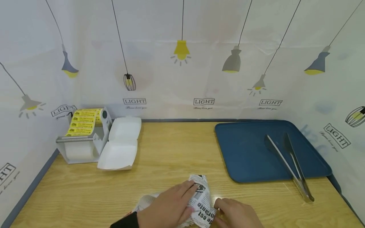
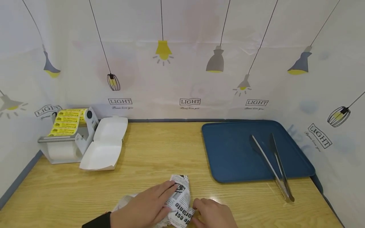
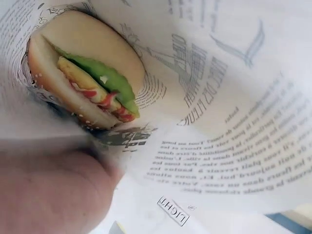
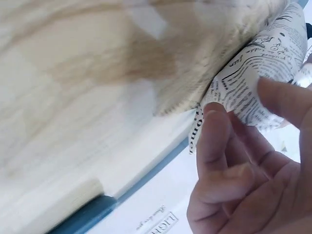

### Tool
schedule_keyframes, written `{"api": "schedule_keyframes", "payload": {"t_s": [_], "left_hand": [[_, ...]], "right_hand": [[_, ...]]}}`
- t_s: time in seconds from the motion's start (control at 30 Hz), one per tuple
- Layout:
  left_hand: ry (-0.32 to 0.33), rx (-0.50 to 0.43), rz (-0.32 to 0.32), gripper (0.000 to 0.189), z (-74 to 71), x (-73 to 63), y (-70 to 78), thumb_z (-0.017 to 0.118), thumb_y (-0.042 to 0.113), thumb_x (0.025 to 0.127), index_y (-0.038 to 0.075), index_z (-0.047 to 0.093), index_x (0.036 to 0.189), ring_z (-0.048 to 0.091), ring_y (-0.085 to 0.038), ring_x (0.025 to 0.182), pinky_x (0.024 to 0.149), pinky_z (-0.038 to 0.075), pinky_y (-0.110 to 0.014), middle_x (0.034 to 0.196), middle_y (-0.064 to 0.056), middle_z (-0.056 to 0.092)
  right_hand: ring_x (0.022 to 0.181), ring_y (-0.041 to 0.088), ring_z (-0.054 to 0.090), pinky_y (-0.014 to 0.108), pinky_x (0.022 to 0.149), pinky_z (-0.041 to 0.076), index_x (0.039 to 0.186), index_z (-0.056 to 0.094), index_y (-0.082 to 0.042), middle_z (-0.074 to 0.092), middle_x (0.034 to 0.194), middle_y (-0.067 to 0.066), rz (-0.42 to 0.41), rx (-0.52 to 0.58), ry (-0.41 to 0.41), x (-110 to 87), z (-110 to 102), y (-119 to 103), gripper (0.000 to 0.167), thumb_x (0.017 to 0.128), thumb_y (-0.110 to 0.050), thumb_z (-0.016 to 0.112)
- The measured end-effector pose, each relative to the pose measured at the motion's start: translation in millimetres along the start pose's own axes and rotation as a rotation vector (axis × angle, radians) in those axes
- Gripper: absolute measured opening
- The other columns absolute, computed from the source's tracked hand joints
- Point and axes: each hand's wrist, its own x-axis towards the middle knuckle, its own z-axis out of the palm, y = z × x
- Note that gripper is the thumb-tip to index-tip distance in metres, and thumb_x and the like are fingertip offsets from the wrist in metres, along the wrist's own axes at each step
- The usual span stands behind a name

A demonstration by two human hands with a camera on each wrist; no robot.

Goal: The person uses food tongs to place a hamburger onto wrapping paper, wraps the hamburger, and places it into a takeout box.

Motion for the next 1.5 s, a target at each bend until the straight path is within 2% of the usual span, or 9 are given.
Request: {"api": "schedule_keyframes", "payload": {"t_s": [0.13,0.3,0.47,0.67,0.77,0.83,0.97,1.07,1.5], "left_hand": [[-0.010,0.045,0.017,0.081,4.6,-3.5,-0.4,0.025,0.064,0.091,0.004,0.025,0.145,0.033,-0.021,0.137,0.104,0.041,-0.037,0.150,-0.011,0.031],[0.053,0.208,0.011,0.086,13.5,-2.3,1.3,0.038,0.066,0.086,0.002,0.029,0.143,0.038,-0.021,0.134,0.105,0.039,-0.035,0.146,-0.011,0.037],[0.075,0.239,-0.026,0.089,18.4,1.4,3.9,0.043,0.069,0.080,0.005,0.034,0.141,0.041,-0.020,0.132,0.105,0.040,-0.034,0.144,-0.010,0.042],[0.028,0.112,-0.068,0.090,12.2,5.8,3.5,0.053,0.067,0.074,0.006,0.039,0.139,0.045,-0.020,0.129,0.104,0.041,-0.033,0.141,-0.009,0.044],[0.015,0.076,-0.077,0.089,10.1,6.0,2.9,0.056,0.065,0.074,0.006,0.040,0.138,0.046,-0.020,0.128,0.103,0.042,-0.032,0.140,-0.009,0.045],[0.011,0.062,-0.086,0.088,9.5,6.0,3.5,0.056,0.065,0.074,0.005,0.041,0.137,0.046,-0.020,0.127,0.102,0.042,-0.032,0.139,-0.010,0.045],[-0.021,0.042,-0.116,0.088,8.4,6.6,5.0,0.054,0.066,0.076,0.005,0.039,0.138,0.045,-0.020,0.129,0.103,0.041,-0.033,0.141,-0.011,0.044],[-0.046,0.046,-0.132,0.088,7.9,6.8,5.2,0.051,0.066,0.077,0.005,0.038,0.139,0.044,-0.020,0.130,0.105,0.040,-0.033,0.142,-0.011,0.043],[-0.018,0.067,-0.116,0.087,8.4,6.7,4.7,0.052,0.066,0.076,0.006,0.040,0.137,0.045,-0.020,0.128,0.103,0.041,-0.033,0.140,-0.010,0.046]], "right_hand": [[0.054,-0.005,0.036,0.018,0.045,0.030,0.070,0.052,-0.028,0.042,0.061,-0.019,-0.029,-0.026,0.051,-2.2,0,-4,0.018,0.079,-0.028,0.067],[0.052,-0.002,0.032,0.018,0.042,0.026,0.062,0.046,-0.025,0.036,0.055,-0.016,-0.068,-0.153,0.172,-7.3,2,-10,0.027,0.077,-0.024,0.069],[0.051,-0.001,0.029,0.016,0.040,0.023,0.062,0.047,-0.021,0.035,0.054,-0.014,-0.112,-0.247,0.252,-11.6,8,-8,0.025,0.074,-0.019,0.070],[0.051,-0.002,0.034,0.018,0.045,0.029,0.071,0.054,-0.026,0.040,0.057,-0.016,0.050,0.028,0.071,-4.4,5,1,0.025,0.075,-0.046,0.069],[0.050,0.000,0.036,0.020,0.045,0.029,0.070,0.053,-0.025,0.041,0.057,-0.014,0.095,0.063,0.000,-1.4,6,1,0.034,0.074,-0.057,0.066],[0.050,0.002,0.037,0.021,0.044,0.029,0.068,0.052,-0.024,0.041,0.056,-0.013,0.097,-0.014,0.012,-1.0,8,-2,0.035,0.074,-0.056,0.065],[0.049,0.004,0.032,0.021,0.040,0.024,0.061,0.045,-0.022,0.034,0.052,-0.011,0.033,-0.271,0.175,-4.4,14,-10,0.032,0.076,-0.041,0.066],[0.048,0.004,0.027,0.020,0.038,0.021,0.060,0.043,-0.020,0.030,0.052,-0.010,-0.043,-0.347,0.251,-6.7,17,-13,0.030,0.074,-0.032,0.067],[0.046,-0.001,0.029,0.018,0.043,0.026,0.061,0.043,-0.023,0.033,0.051,-0.014,0.008,0.003,0.114,0.9,11,-5,0.028,0.076,-0.013,0.065]]}}
